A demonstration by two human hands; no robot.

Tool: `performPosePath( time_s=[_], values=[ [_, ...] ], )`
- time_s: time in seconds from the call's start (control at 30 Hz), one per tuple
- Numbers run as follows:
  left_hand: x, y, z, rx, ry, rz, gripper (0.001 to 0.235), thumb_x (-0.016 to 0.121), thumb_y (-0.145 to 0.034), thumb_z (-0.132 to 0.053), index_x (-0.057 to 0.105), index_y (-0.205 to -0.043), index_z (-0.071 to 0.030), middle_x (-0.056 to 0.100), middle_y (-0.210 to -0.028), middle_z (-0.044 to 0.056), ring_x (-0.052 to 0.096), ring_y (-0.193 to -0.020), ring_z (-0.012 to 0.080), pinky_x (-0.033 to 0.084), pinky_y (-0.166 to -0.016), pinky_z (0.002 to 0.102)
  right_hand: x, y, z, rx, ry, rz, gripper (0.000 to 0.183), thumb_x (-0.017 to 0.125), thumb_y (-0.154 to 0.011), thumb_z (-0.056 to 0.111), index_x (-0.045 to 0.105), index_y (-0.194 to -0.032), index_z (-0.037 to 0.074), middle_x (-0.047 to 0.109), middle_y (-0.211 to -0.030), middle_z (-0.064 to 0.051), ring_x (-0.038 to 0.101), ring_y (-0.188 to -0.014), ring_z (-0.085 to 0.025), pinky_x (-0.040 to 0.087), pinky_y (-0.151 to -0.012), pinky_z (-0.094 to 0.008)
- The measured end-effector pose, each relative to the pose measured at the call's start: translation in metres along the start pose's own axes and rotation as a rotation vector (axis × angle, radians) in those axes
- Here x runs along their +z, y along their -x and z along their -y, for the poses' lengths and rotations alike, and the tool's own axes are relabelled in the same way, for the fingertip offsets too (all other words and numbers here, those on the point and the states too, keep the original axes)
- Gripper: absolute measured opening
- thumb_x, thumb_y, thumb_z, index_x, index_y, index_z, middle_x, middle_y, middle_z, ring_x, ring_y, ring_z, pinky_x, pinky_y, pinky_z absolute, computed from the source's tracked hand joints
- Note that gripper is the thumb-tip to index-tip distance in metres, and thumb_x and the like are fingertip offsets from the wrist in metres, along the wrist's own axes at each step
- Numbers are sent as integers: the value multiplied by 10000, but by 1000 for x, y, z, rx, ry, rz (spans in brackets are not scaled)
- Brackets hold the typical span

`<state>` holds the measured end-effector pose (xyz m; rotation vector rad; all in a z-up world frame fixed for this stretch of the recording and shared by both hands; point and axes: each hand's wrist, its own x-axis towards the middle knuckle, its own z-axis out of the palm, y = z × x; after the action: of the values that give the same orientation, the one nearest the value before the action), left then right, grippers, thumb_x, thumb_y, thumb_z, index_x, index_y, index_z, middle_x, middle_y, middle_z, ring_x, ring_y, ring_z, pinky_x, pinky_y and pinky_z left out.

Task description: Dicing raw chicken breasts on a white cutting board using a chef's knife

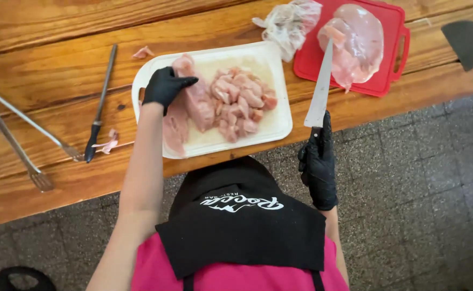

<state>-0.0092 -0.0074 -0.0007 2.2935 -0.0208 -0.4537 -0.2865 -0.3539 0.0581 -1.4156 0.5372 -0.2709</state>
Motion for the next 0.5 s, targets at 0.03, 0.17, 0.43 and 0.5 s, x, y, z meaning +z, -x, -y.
performPosePath(
  time_s=[0.03,0.17,0.43,0.5],
  values=[
    [-4,11,-18,8,-8,3,687,855,-793,-584,711,-1160,-22,732,-1149,203,666,-1169,371,539,-991,473,-6,-4,-3,-2,-8,-8,573,476,-1115,151,297,-1651,238,590,-641,-139,527,-420,-194,444,-377,-235],
    [-6,17,-32,-59,-61,9,866,633,-914,-644,411,-1526,-73,518,-1507,198,466,-1417,349,331,-1206,497,-28,-11,-8,-29,-69,-11,586,486,-1112,159,296,-1656,264,595,-632,-155,521,-401,-211,459,-371,-250],
    [-27,18,-82,290,-123,-379,343,594,-1103,-436,464,-1150,-122,691,-931,222,651,-857,507,428,-652,541,-62,-32,33,-85,-46,76,634,450,-1116,127,203,-1673,300,456,-756,-14,387,-536,-64,337,-368,-233],
    [-25,2,-102,313,139,-487,598,607,-1080,-468,435,-1442,-24,590,-1416,271,573,-1297,403,427,-1050,433,-64,-38,44,-108,18,51,589,442,-1142,213,201,-1671,311,354,-582,-3,348,-450,-74,351,-380,-266]
  ],
)
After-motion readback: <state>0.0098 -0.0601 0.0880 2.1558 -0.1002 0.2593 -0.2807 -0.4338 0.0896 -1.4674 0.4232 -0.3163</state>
